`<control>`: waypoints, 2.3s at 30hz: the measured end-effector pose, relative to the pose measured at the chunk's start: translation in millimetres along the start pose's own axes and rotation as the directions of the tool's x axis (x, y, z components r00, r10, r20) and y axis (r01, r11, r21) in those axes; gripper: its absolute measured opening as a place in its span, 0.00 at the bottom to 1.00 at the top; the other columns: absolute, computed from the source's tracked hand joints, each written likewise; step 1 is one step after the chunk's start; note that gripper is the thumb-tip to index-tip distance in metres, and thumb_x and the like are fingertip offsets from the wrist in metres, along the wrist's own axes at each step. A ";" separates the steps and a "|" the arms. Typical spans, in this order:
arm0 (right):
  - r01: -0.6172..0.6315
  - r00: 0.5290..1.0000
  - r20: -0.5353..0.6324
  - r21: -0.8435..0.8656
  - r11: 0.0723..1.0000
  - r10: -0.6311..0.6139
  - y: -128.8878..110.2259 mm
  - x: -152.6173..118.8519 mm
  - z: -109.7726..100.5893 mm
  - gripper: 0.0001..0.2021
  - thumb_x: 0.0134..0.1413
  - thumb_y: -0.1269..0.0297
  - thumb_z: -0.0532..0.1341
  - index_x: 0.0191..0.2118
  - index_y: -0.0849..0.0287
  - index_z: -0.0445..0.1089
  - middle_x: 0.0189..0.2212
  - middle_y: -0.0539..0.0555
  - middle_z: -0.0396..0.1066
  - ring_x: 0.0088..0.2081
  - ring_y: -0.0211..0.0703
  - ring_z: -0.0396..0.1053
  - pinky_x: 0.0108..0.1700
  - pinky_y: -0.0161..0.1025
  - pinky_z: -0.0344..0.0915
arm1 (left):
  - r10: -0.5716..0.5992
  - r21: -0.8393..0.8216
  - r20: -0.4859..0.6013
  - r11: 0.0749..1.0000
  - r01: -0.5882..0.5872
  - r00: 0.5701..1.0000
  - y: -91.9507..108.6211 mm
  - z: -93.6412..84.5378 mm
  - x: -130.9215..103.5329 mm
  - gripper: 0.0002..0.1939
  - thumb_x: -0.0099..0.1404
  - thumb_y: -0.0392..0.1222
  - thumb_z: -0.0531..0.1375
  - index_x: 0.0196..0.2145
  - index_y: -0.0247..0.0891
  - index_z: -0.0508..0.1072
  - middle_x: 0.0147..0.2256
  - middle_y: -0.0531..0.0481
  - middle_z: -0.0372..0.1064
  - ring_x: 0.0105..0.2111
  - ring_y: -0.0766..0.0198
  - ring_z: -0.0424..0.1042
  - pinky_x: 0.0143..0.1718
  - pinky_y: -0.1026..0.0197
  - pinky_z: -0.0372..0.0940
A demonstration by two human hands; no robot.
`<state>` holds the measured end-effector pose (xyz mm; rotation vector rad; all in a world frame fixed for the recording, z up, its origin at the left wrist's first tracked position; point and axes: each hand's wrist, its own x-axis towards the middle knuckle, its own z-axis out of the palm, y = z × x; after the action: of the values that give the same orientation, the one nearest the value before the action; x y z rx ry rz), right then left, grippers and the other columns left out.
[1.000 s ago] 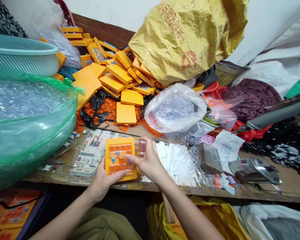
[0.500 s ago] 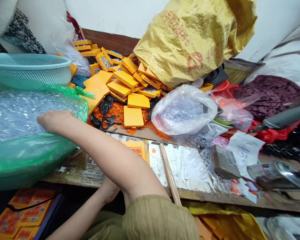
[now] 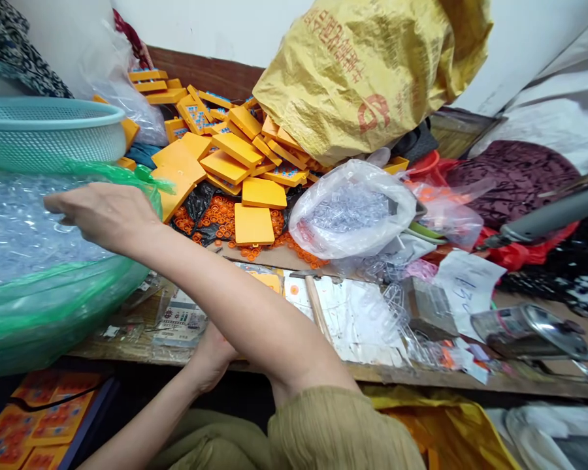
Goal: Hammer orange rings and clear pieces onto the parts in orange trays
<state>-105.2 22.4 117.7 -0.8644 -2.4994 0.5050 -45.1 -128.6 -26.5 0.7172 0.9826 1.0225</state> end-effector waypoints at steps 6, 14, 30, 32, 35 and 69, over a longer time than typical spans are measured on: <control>0.122 0.961 -0.276 0.308 0.944 -0.034 9.6 -41.3 -27.9 0.04 0.54 0.67 0.64 0.36 0.52 0.73 0.33 0.39 0.72 0.42 0.32 0.68 0.49 0.32 0.63 | -0.037 -0.028 0.048 0.999 0.038 0.998 6.7 3.1 -5.4 0.31 0.43 0.37 0.71 0.45 0.38 0.65 0.41 0.43 0.74 0.42 0.48 0.74 0.46 0.49 0.67; -0.245 0.693 0.020 0.947 0.209 0.721 34.3 -205.5 -47.6 0.12 0.38 0.64 0.73 0.34 0.57 0.77 0.30 0.49 0.77 0.28 0.34 0.73 0.34 0.33 0.70 | -0.020 -0.087 0.120 0.996 0.031 0.993 1.8 -1.1 -4.7 0.34 0.46 0.37 0.71 0.49 0.36 0.61 0.44 0.42 0.73 0.42 0.54 0.74 0.47 0.51 0.68; -0.381 0.617 -0.540 0.432 0.817 0.573 15.3 -270.8 29.0 0.05 0.48 0.69 0.67 0.32 0.52 0.79 0.27 0.50 0.77 0.31 0.41 0.69 0.34 0.37 0.67 | 0.004 -0.201 0.156 0.979 0.028 0.988 -7.5 -2.6 -6.5 0.32 0.62 0.63 0.53 0.57 0.42 0.61 0.52 0.41 0.69 0.51 0.49 0.69 0.49 0.52 0.67; -0.370 0.654 -0.561 0.348 0.861 0.508 16.2 -269.4 31.8 0.06 0.50 0.69 0.66 0.34 0.52 0.78 0.28 0.50 0.76 0.31 0.40 0.68 0.34 0.36 0.66 | 0.024 -0.205 0.168 0.979 0.011 0.985 -8.9 -3.0 -5.7 0.29 0.64 0.59 0.54 0.57 0.43 0.61 0.53 0.42 0.68 0.51 0.51 0.70 0.50 0.53 0.66; -0.375 0.667 -0.597 0.249 0.893 0.447 15.5 -269.1 38.6 0.07 0.53 0.70 0.64 0.36 0.51 0.77 0.30 0.51 0.72 0.33 0.40 0.66 0.34 0.37 0.65 | 0.048 -0.213 0.177 0.977 -0.010 0.983 -10.9 -3.4 -4.7 0.26 0.65 0.56 0.54 0.56 0.43 0.62 0.53 0.43 0.68 0.50 0.53 0.70 0.51 0.54 0.65; -0.258 0.503 0.039 0.960 0.106 0.863 23.2 -265.5 27.4 0.32 0.39 0.64 0.70 0.52 0.53 0.57 0.46 0.55 0.74 0.46 0.48 0.73 0.48 0.45 0.70 | 0.148 0.040 0.049 0.988 -0.150 0.988 -13.2 2.7 -14.9 0.24 0.67 0.58 0.50 0.50 0.36 0.62 0.50 0.41 0.68 0.50 0.53 0.68 0.50 0.56 0.65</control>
<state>78.9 -137.8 7.3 -1.2533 -0.8045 1.4636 -40.7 -147.5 -31.9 0.8568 0.9241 1.1120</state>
